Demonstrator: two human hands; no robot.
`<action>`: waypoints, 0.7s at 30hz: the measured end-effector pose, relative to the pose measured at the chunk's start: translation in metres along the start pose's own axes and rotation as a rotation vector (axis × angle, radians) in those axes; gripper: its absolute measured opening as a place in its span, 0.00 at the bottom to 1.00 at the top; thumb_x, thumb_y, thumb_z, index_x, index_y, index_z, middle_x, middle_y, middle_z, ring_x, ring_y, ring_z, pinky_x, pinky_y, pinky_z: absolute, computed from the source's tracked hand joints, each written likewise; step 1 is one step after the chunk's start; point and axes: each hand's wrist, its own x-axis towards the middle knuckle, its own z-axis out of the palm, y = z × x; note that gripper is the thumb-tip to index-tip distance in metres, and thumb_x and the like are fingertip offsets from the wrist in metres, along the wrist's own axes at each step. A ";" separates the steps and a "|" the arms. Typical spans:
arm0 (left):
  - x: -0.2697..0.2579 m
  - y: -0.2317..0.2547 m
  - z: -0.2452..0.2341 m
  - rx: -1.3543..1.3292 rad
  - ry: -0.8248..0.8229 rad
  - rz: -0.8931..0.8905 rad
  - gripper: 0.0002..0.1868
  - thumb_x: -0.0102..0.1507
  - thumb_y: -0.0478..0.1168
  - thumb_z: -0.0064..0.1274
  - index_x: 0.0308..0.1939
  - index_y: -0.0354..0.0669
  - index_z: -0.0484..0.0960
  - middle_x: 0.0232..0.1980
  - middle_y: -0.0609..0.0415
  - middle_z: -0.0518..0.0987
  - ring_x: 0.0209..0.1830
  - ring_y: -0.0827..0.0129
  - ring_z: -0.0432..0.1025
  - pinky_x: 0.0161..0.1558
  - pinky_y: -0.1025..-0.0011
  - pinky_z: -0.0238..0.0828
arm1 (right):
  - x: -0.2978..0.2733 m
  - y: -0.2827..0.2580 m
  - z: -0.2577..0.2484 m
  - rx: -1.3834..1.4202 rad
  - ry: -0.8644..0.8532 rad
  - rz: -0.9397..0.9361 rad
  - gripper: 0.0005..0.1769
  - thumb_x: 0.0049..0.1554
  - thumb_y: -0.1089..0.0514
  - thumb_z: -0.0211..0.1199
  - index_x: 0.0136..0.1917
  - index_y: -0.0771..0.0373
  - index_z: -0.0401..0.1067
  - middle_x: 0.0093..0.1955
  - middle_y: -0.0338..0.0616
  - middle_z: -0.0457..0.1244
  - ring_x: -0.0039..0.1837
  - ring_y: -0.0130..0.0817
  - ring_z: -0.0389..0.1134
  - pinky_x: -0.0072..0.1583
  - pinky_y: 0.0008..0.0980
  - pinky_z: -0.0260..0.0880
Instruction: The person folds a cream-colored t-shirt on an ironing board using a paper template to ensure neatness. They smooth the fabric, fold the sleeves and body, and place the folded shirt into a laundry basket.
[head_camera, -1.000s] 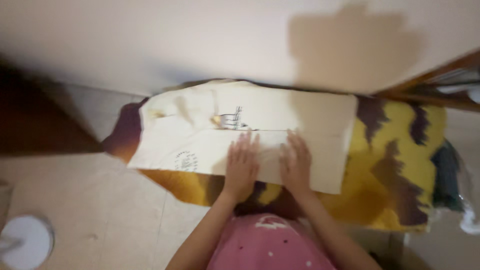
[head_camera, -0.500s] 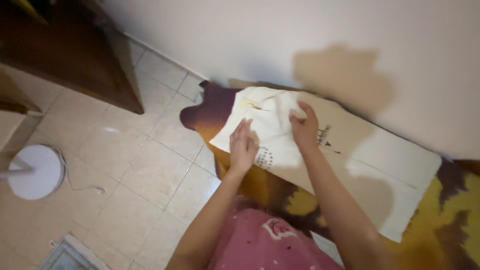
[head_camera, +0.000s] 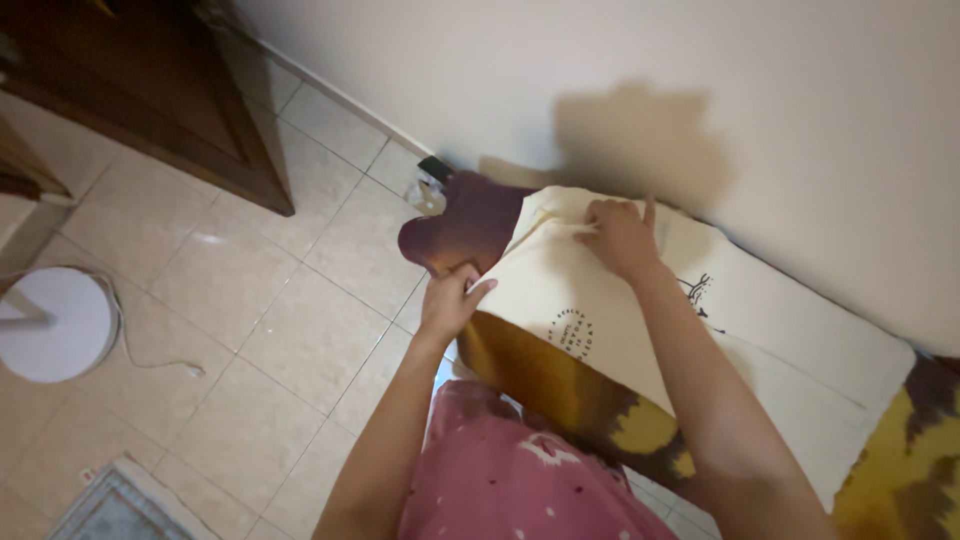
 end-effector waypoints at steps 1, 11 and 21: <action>0.002 -0.001 0.000 0.065 0.022 0.061 0.19 0.61 0.57 0.61 0.37 0.45 0.81 0.34 0.50 0.79 0.40 0.52 0.75 0.50 0.58 0.68 | 0.001 0.000 -0.003 0.012 -0.030 0.044 0.13 0.54 0.48 0.69 0.49 0.53 0.75 0.55 0.36 0.70 0.69 0.38 0.65 0.82 0.63 0.28; 0.029 0.026 0.017 0.202 0.109 0.173 0.15 0.55 0.50 0.63 0.42 0.50 0.84 0.42 0.44 0.82 0.50 0.48 0.72 0.56 0.50 0.58 | 0.020 0.009 0.007 0.321 0.088 -0.001 0.22 0.51 0.46 0.74 0.55 0.53 0.71 0.45 0.43 0.70 0.55 0.38 0.71 0.77 0.57 0.36; 0.028 0.034 0.101 -0.363 -0.038 0.058 0.16 0.69 0.49 0.49 0.53 0.43 0.80 0.45 0.47 0.82 0.45 0.58 0.77 0.52 0.61 0.76 | 0.010 0.084 0.062 0.528 0.740 0.264 0.22 0.54 0.60 0.73 0.60 0.65 0.70 0.57 0.52 0.65 0.58 0.46 0.67 0.60 0.45 0.67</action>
